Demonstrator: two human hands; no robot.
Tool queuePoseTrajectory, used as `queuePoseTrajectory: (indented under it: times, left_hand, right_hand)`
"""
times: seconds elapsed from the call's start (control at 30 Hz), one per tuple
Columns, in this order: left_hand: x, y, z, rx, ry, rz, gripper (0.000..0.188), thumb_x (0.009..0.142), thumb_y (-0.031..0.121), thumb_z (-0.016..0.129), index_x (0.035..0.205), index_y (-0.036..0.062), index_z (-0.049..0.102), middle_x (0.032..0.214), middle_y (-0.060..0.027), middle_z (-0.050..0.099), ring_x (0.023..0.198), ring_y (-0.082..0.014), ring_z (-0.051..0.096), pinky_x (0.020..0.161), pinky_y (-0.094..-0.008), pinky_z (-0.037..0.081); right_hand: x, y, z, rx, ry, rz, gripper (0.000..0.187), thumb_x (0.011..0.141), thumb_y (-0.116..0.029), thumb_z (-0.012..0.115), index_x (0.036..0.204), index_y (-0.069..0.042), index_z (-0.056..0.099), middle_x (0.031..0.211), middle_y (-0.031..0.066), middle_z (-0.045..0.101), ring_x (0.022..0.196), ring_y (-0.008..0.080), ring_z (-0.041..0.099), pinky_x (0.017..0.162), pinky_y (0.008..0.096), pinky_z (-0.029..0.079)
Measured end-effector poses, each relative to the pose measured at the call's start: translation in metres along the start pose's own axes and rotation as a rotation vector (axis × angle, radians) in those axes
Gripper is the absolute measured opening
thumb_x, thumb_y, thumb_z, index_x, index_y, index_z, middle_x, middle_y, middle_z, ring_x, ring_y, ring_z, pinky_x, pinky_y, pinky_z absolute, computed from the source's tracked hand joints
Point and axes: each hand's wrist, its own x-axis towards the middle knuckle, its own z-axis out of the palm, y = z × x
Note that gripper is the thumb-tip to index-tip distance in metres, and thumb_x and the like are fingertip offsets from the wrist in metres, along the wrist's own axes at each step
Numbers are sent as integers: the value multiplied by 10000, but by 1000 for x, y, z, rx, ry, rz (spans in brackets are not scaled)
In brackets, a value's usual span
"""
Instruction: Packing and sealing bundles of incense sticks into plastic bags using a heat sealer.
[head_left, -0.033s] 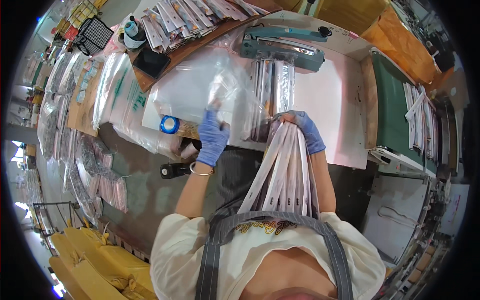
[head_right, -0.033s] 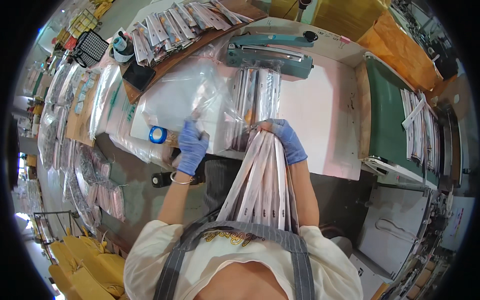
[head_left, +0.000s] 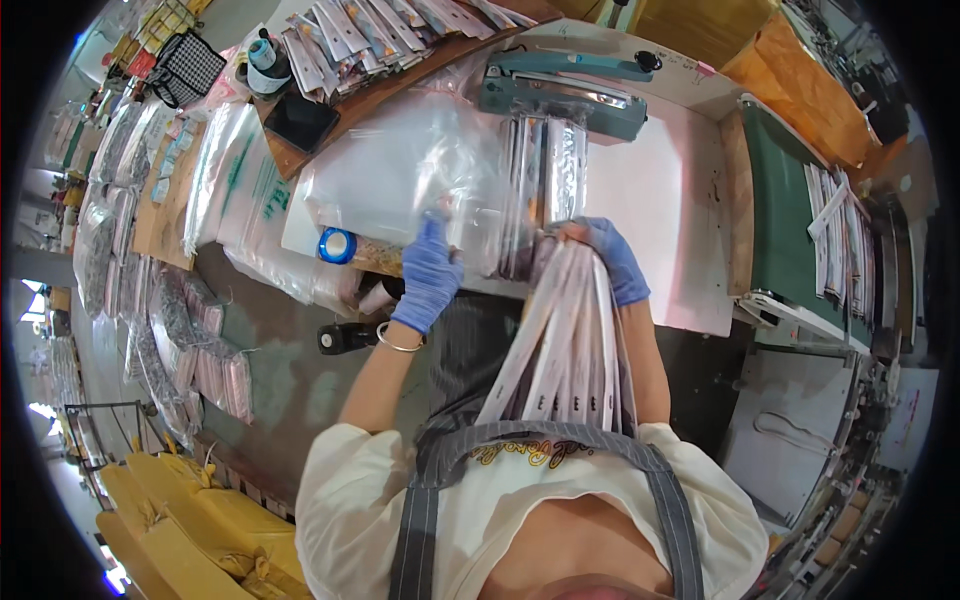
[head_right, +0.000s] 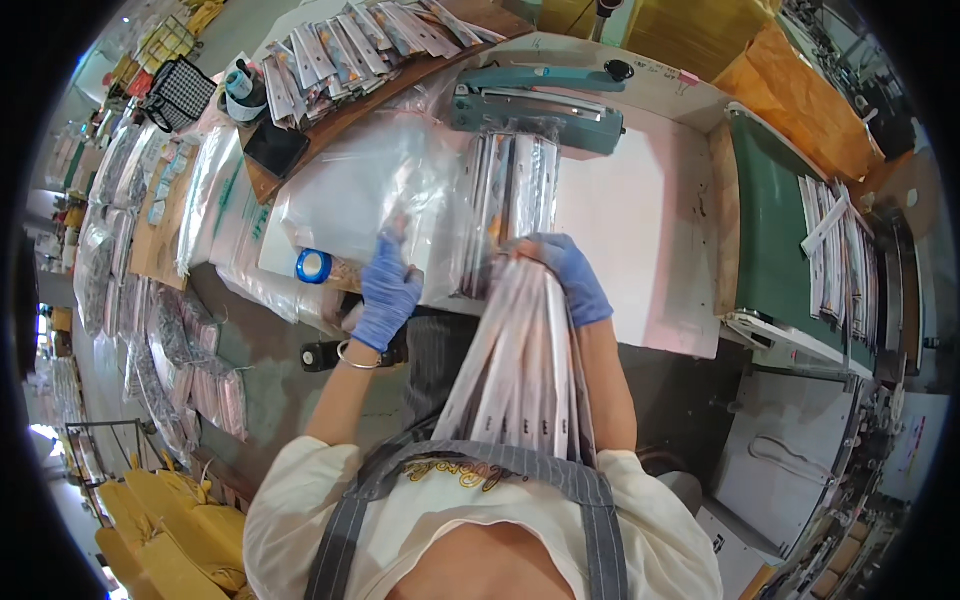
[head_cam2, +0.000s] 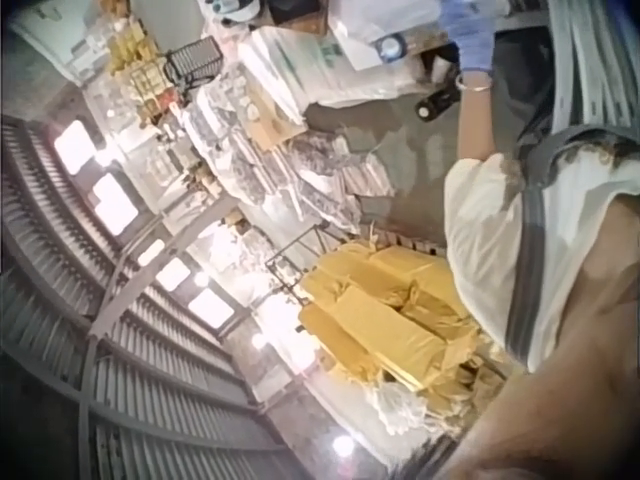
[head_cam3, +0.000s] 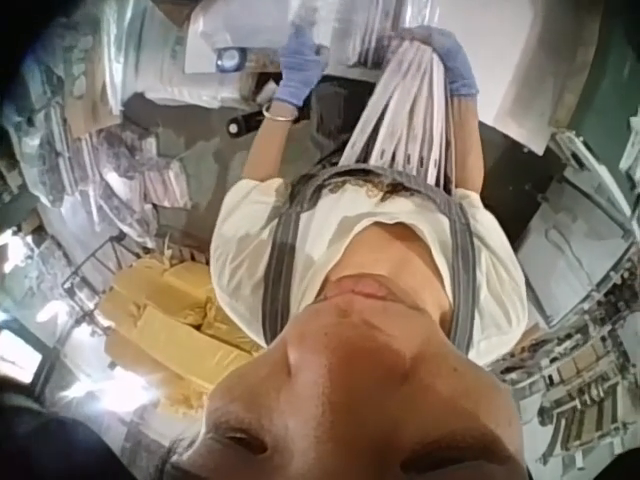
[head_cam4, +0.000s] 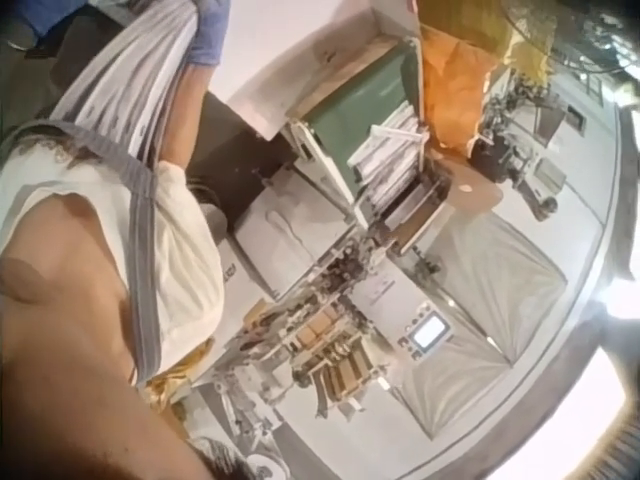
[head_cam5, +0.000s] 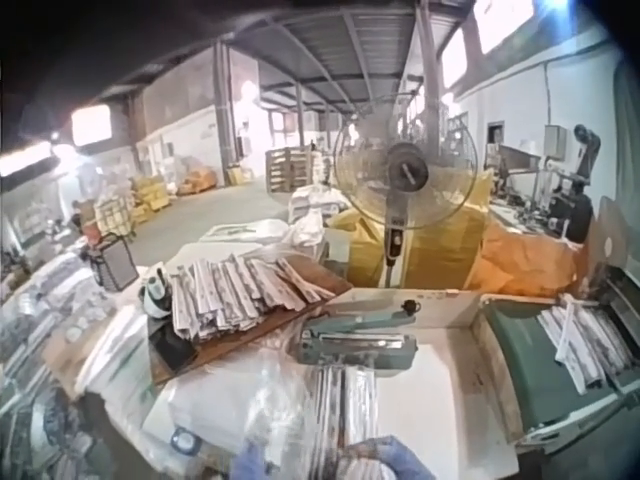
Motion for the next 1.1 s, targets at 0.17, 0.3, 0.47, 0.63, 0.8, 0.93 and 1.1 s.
queuePoseTrajectory:
  times: [0.17, 0.3, 0.47, 0.63, 0.8, 0.93, 1.1]
  left_hand:
    - [-44, 26, -14, 307, -136, 383, 637, 769, 24, 480, 1363, 51, 251, 1260, -203, 444, 562, -320, 570, 539, -367, 475]
    - [-74, -4, 17, 198, 4, 368, 592, 771, 52, 508, 1332, 134, 341, 1206, -189, 478, 534, -290, 552, 481, -352, 463]
    - [-67, 67, 52, 41, -73, 638, 566, 759, 89, 542, 1283, 269, 424, 1094, -121, 531, 545, -245, 560, 439, -348, 448]
    - [-76, 105, 31, -198, -444, 906, 568, 756, 90, 531, 1277, 294, 437, 1202, -76, 524, 510, -191, 551, 429, -293, 458]
    - [58, 115, 13, 8, -311, 1002, 580, 771, 44, 520, 1324, 140, 370, 1141, -67, 528, 850, -189, 563, 706, -309, 472]
    - [140, 169, -16, -332, -281, 610, 336, 739, 38, 542, 1068, 76, 478, 851, -64, 560, 666, -175, 563, 619, -329, 476]
    - [161, 203, -42, -278, -66, 643, 125, 722, 37, 541, 846, 46, 544, 592, -54, 525, 492, -156, 515, 513, -308, 444]
  right_hand:
    - [57, 53, 41, -272, -250, -120, 179, 827, -129, 535, 862, 28, 613, 830, 84, 616, 734, 157, 588, 723, 243, 471]
    - [41, 72, 38, -705, -92, -447, 213, 833, -146, 525, 941, 20, 604, 920, 69, 600, 801, 142, 565, 754, 249, 454]
    - [-104, 84, -31, -517, 320, -187, 663, 891, -263, 473, 1376, 38, 135, 1359, 161, 323, 1225, 206, 341, 1007, 288, 271]
    - [-225, 78, 14, -13, 543, -26, 590, 929, -380, 377, 1344, 23, 258, 1330, 130, 373, 1186, 177, 401, 975, 274, 329]
    - [-194, -32, 5, -1447, 566, -439, 373, 793, -84, 548, 1137, 35, 472, 950, 217, 538, 785, 361, 553, 661, 409, 444]
    - [-153, -142, 9, -1736, 369, -769, 111, 699, -5, 570, 802, -25, 532, 776, 174, 552, 736, 365, 544, 625, 366, 451]
    - [-142, -169, 31, -1603, 342, -1010, 46, 705, 3, 557, 732, -26, 535, 718, 163, 548, 670, 332, 551, 576, 339, 453]
